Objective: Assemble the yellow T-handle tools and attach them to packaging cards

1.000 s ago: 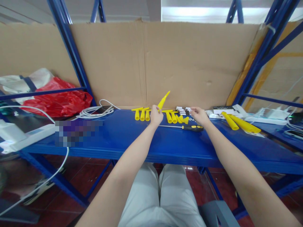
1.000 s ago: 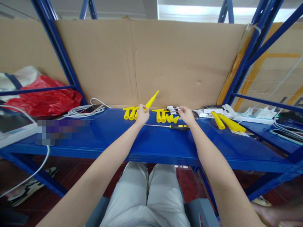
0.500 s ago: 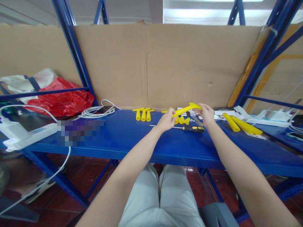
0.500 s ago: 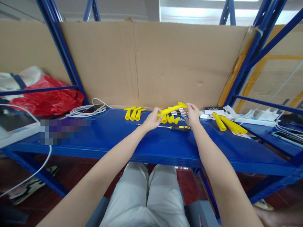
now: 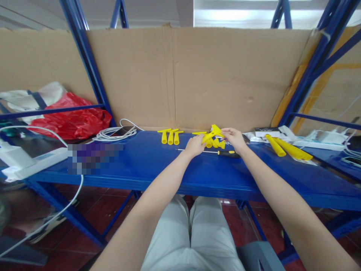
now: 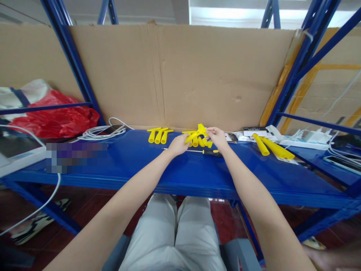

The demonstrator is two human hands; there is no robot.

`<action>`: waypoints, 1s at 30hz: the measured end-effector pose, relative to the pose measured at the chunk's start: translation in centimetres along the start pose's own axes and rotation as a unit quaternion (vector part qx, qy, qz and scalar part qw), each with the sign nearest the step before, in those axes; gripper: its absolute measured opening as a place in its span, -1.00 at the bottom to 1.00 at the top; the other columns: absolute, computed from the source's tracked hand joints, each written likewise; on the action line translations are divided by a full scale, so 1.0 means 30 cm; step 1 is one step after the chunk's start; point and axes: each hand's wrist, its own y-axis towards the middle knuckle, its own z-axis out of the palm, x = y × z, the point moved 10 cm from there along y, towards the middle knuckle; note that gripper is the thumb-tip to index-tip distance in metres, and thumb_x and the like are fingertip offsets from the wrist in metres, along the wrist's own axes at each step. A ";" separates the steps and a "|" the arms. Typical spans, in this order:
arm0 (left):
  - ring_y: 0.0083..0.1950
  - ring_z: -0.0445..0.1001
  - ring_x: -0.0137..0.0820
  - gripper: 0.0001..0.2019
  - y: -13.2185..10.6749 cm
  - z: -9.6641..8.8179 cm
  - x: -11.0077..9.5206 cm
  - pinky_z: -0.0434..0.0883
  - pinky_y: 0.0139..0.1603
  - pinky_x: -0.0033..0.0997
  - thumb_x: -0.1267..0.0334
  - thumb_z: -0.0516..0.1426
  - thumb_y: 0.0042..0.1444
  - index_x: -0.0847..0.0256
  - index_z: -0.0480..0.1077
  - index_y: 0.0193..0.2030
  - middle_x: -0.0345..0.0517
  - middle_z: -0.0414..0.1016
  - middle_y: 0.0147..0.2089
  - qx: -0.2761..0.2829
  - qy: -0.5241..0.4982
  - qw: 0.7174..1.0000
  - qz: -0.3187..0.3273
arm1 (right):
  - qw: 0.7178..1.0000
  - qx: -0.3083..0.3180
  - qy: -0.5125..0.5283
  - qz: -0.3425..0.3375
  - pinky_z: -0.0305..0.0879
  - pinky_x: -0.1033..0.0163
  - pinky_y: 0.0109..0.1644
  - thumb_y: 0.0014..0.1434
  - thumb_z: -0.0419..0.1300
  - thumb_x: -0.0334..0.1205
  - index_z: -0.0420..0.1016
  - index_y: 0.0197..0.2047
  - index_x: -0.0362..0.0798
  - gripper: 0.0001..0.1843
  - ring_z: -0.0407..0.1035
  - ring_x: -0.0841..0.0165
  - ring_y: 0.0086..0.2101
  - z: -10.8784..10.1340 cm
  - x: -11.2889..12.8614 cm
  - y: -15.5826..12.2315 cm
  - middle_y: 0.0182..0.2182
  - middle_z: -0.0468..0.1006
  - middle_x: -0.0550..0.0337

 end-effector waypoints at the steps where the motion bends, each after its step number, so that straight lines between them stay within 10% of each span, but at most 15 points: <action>1: 0.18 0.41 -0.17 -0.73 0.001 0.000 0.003 0.31 0.17 -0.27 0.35 0.12 0.17 0.19 0.35 0.03 0.10 0.47 0.09 0.000 -0.004 1.000 -0.002 | 1.000 0.019 0.001 0.002 0.30 0.38 -0.48 0.02 0.29 -0.26 0.50 -0.32 -0.08 -0.87 0.45 0.42 -0.49 0.020 0.003 -0.007 -0.41 0.59 0.17; 18: 0.12 0.46 -0.25 -0.73 0.003 -0.024 0.026 0.36 0.08 -0.36 0.21 0.01 0.30 0.24 0.39 0.04 0.08 0.49 0.10 -0.009 0.083 0.996 -0.028 | 0.966 0.242 -0.083 0.028 0.44 0.29 -0.21 0.17 0.22 -0.21 0.58 0.02 0.09 -0.66 0.48 0.31 -0.15 0.145 -0.035 -0.061 -0.05 0.58 0.16; 26: 0.14 0.45 -0.23 -0.70 0.009 -0.026 0.044 0.35 0.09 -0.39 0.21 0.01 0.29 0.29 0.43 0.03 0.10 0.51 0.06 -0.014 0.077 0.996 -0.044 | 0.976 0.088 -0.197 -0.026 0.42 0.23 -0.21 0.13 0.20 -0.24 0.58 -0.02 -0.14 -0.64 0.48 0.32 -0.31 -0.023 -0.041 0.033 -0.21 0.63 0.03; 30: 0.13 0.46 -0.22 -0.70 0.009 -0.026 0.053 0.36 0.09 -0.37 0.19 0.02 0.28 0.28 0.45 0.01 0.11 0.51 0.06 -0.014 0.074 0.996 -0.055 | 0.920 -0.017 -0.392 -0.001 0.35 0.25 -0.16 0.11 0.13 -0.32 0.63 -0.24 -0.17 -0.75 0.48 0.24 -0.26 -0.181 -0.076 0.072 -0.33 0.62 0.00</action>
